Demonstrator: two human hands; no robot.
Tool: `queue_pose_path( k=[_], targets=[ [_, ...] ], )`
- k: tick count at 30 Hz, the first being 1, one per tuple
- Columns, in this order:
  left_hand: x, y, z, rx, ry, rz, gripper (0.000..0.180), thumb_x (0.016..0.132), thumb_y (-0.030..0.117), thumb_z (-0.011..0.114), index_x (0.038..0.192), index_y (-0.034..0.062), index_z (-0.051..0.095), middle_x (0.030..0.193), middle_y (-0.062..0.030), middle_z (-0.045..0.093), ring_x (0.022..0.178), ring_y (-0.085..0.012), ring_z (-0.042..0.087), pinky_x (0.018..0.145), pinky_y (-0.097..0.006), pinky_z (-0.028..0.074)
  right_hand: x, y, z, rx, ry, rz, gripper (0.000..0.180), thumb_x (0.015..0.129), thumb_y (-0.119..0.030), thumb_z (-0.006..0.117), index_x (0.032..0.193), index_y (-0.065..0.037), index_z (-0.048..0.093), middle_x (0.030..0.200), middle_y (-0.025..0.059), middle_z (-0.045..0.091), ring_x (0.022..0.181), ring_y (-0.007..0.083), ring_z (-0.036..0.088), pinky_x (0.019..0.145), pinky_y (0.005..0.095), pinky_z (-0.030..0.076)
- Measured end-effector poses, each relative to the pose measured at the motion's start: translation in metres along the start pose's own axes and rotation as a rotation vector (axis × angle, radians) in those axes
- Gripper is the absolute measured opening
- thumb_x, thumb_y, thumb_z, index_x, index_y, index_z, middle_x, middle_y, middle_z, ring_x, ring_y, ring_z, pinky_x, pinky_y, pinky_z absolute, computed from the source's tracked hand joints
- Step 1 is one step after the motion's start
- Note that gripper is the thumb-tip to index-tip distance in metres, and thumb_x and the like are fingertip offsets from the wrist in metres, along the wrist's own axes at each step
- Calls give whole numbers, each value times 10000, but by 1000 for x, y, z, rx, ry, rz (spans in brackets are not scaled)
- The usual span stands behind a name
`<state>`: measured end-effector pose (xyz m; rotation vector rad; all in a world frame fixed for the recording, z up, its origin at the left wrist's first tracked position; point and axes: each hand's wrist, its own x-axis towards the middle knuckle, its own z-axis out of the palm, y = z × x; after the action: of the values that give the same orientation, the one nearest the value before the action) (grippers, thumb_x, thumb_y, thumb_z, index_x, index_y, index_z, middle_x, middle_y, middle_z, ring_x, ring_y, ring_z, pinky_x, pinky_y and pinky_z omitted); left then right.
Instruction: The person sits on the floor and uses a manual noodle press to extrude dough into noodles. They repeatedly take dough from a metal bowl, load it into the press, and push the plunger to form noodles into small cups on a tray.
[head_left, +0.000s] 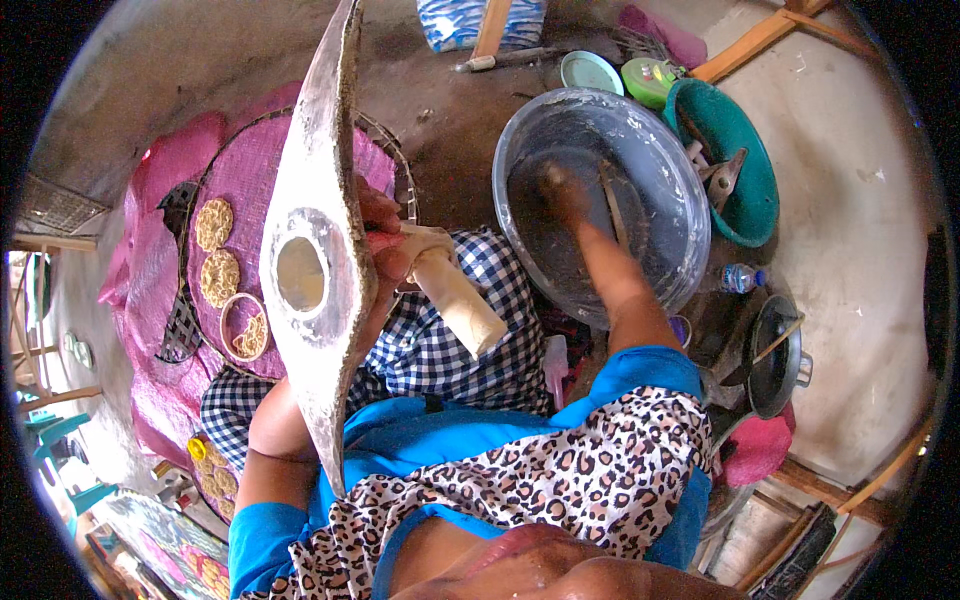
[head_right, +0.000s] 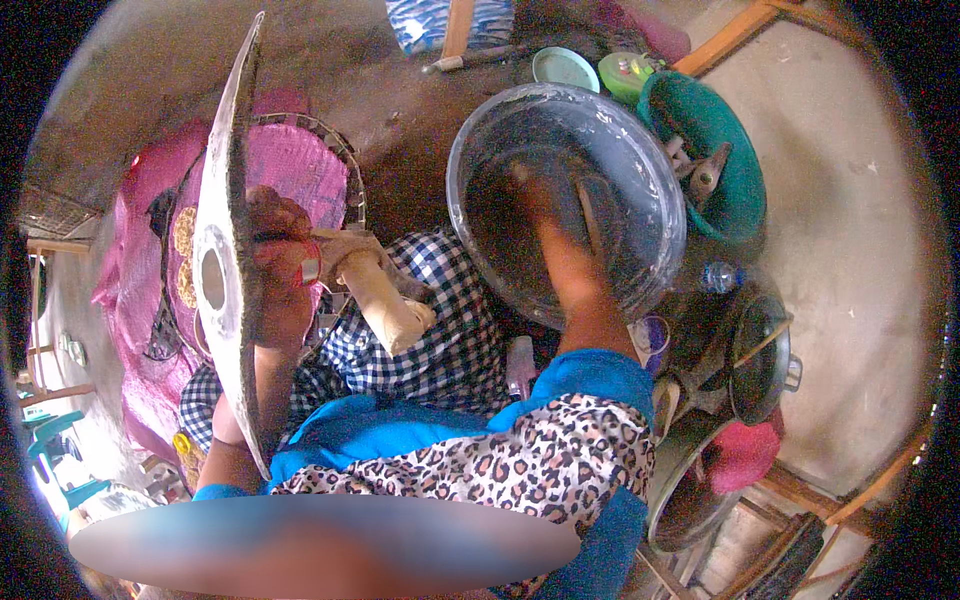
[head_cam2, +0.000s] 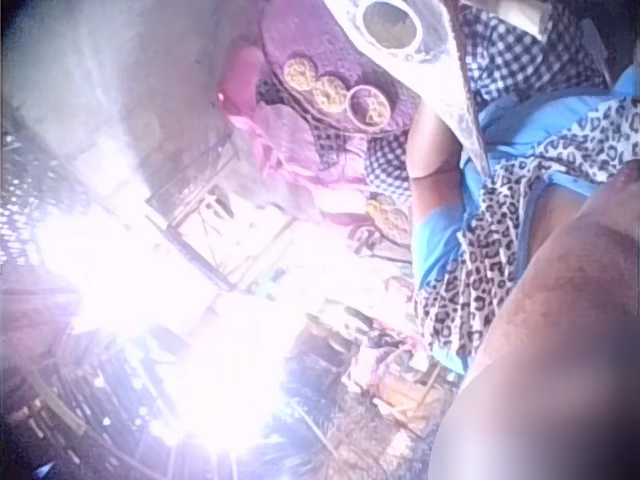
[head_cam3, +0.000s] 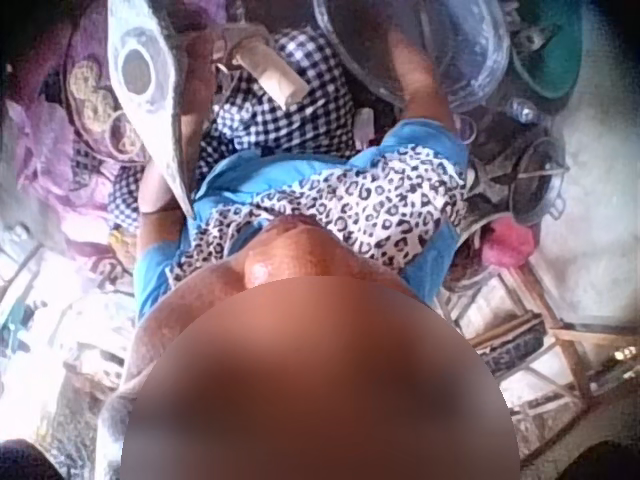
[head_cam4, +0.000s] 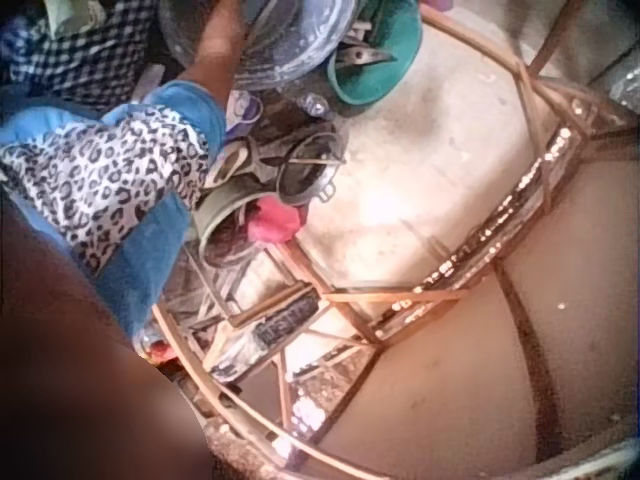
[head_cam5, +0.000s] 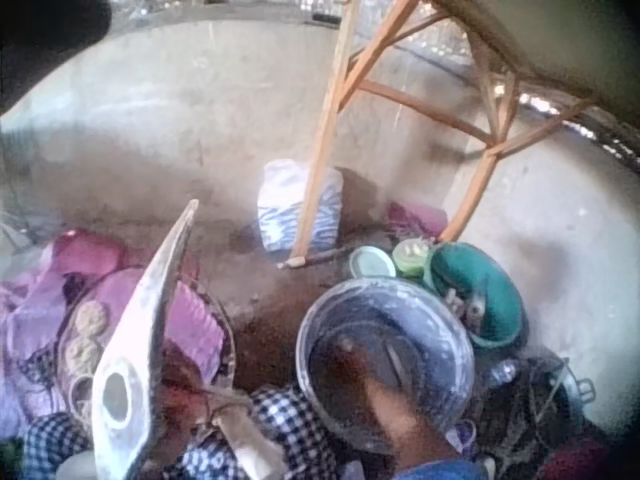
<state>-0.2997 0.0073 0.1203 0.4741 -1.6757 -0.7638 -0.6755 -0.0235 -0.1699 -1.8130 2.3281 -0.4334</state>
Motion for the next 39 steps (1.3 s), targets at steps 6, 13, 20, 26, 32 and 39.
queue_pose_path(
  k=[6, 13, 20, 26, 32, 39],
  targets=[
    [2, 2, 2, -174, 55, -142, 386, 720, 370, 639, 886, 47, 507, 811, -43, 452, 760, -161, 448, 689, -281, 377, 11, -19, -48, -187, -32, 192, 687, 711, -695, 425, 1203, -221, 498, 1187, 134, 514, 1071, 319, 500, 1036, 491, 112],
    [4, -2, 4, -143, 28, -132, 357, 708, 313, 659, 893, 46, 512, 834, -46, 449, 763, -160, 448, 689, -286, 381, -7, -5, 29, -230, -102, 17, 394, 855, -404, 412, 1205, -233, 467, 1232, 87, 462, 1122, 300, 433, 913, 497, 332],
    [2, 2, 3, -255, 57, -147, 310, 698, 207, 664, 919, 42, 521, 905, -51, 459, 797, -162, 457, 713, -294, 386, -8, -6, 5, -124, 61, -229, 310, 855, -292, 429, 1117, -176, 546, 1050, 144, 565, 940, 334, 548, 839, 408, 415],
    [1, 2, 1, -296, 106, -157, 339, 691, 245, 668, 921, 45, 519, 898, -49, 460, 788, -169, 457, 715, -308, 384, 13, -19, -43, 88, 89, 235, 501, 806, -499, 468, 1112, -110, 553, 1084, 167, 557, 1002, 343, 523, 871, 398, 393],
    [4, 4, 7, -308, 126, -254, 365, 689, 314, 674, 870, 51, 498, 815, -47, 463, 761, -170, 450, 679, -297, 373, -3, -29, -33, -438, 348, 63, 557, 774, -552, 483, 1129, -128, 545, 1178, 126, 513, 1077, 344, 473, 913, 441, 368],
    [2, 2, 7, -228, 168, -144, 366, 685, 300, 678, 882, 43, 507, 812, -45, 461, 747, -167, 456, 651, -280, 380, -30, -28, 25, -331, -35, -108, 478, 824, -363, 495, 1221, -100, 454, 1218, 116, 477, 1108, 316, 450, 933, 439, 349]
  ],
)
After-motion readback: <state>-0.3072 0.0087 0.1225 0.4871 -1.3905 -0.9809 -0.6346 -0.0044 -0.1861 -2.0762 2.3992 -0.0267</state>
